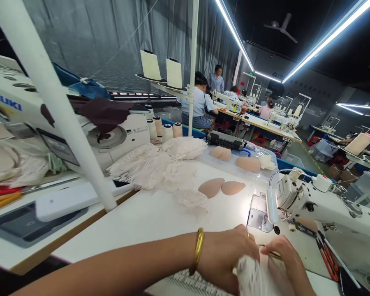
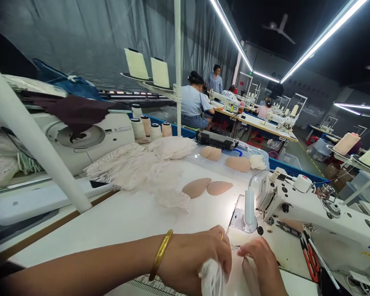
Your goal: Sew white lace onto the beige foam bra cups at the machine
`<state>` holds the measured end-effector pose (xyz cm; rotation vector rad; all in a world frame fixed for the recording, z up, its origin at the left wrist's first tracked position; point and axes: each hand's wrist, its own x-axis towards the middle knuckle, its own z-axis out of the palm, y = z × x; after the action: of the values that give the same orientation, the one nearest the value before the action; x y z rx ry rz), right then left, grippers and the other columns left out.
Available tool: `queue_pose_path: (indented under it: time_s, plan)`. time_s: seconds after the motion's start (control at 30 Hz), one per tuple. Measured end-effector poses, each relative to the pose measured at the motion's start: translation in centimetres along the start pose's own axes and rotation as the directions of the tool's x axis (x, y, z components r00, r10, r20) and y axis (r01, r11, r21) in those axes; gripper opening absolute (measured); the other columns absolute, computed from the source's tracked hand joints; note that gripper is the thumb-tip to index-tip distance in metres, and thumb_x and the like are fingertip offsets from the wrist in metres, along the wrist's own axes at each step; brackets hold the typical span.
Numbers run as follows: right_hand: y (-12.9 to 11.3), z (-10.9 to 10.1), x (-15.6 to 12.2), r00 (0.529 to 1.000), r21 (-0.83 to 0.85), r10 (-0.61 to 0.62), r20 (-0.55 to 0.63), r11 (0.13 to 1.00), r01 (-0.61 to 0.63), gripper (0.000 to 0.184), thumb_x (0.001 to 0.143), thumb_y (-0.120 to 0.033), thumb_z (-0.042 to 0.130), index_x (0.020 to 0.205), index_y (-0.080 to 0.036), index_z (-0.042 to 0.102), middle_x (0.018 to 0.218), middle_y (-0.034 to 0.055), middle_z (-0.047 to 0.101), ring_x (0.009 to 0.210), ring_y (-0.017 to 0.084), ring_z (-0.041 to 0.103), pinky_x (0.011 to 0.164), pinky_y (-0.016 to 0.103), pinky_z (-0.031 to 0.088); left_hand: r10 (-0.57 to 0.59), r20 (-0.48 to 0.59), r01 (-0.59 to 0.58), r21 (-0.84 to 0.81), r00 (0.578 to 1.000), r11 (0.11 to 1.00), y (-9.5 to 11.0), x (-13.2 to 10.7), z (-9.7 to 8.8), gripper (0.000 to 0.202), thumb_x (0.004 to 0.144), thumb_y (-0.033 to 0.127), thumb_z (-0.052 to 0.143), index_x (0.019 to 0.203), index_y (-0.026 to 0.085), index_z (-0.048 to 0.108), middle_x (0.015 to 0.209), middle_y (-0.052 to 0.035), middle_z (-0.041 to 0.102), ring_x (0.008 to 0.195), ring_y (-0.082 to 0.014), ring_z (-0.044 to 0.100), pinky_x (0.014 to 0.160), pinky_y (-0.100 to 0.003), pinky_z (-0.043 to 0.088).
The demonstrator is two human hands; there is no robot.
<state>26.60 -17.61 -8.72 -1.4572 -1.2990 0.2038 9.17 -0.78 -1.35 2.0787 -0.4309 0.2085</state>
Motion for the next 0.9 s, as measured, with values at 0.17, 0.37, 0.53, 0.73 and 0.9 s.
queue_pose_path:
  time_s: [0.17, 0.37, 0.53, 0.73, 0.9]
  plan:
    - [1.4, -2.0, 4.6, 0.836, -0.468, -0.348, 0.425, 0.706, 0.532, 0.028, 0.102, -0.013, 0.046, 0.093, -0.024, 0.070, 0.095, 0.0039, 0.075, 0.086, 0.020, 0.061, 0.073, 0.030, 0.045, 0.049, 0.213, -0.162, 0.553, 0.976, 0.818, -4.0, 2.5, -1.2, 0.022, 0.060, -0.003, 0.070, 0.063, 0.018, 0.064, 0.088, 0.0006, 0.076, 0.078, -0.0190, 0.066, 0.102, -0.051, 0.035]
    - [0.9, -2.7, 4.2, 0.830, -0.457, -0.334, 0.446, 0.713, 0.532, 0.036, 0.093, 0.001, 0.044, 0.107, -0.023, 0.067, 0.106, 0.0042, 0.075, 0.091, 0.019, 0.062, 0.071, 0.027, 0.046, -0.020, 0.201, -0.103, 0.584, 0.979, 0.805, -4.8, 3.1, -1.8, 0.020, 0.066, 0.001, 0.070, 0.070, 0.021, 0.069, 0.090, 0.0019, 0.073, 0.074, -0.0158, 0.062, 0.101, -0.046, 0.038]
    - [1.0, -3.3, 3.8, 0.863, -0.518, -0.247, 0.441, 0.714, 0.470, 0.035, 0.090, 0.000, 0.045, 0.106, -0.023, 0.067, 0.098, 0.0038, 0.074, 0.096, 0.020, 0.062, 0.075, 0.028, 0.048, 0.001, 0.167, -0.099, 0.576, 0.986, 0.812, -4.8, 3.0, -1.5, 0.023, 0.067, 0.000, 0.068, 0.072, 0.022, 0.071, 0.093, 0.0018, 0.074, 0.075, -0.0155, 0.062, 0.101, -0.045, 0.038]
    - [1.8, -3.3, 3.8, 0.886, -0.577, -0.193, 0.421, 0.697, 0.425, 0.035, 0.093, -0.004, 0.043, 0.109, -0.024, 0.067, 0.097, 0.0034, 0.073, 0.098, 0.021, 0.062, 0.075, 0.027, 0.048, 0.016, 0.144, -0.095, 0.564, 0.989, 0.820, -5.3, 3.3, -1.6, 0.018, 0.073, 0.006, 0.070, 0.076, 0.024, 0.073, 0.091, 0.0008, 0.074, 0.077, -0.0166, 0.062, 0.101, -0.045, 0.035]
    - [1.7, -3.3, 3.8, 0.892, -0.578, -0.182, 0.415, 0.704, 0.413, 0.036, 0.092, -0.003, 0.044, 0.110, -0.025, 0.066, 0.103, 0.0028, 0.074, 0.100, 0.022, 0.064, 0.076, 0.027, 0.049, 0.030, 0.124, -0.094, 0.553, 0.992, 0.828, -5.6, 3.2, -1.6, 0.017, 0.075, 0.008, 0.071, 0.078, 0.024, 0.074, 0.093, 0.0019, 0.074, 0.076, -0.0156, 0.063, 0.101, -0.044, 0.035]
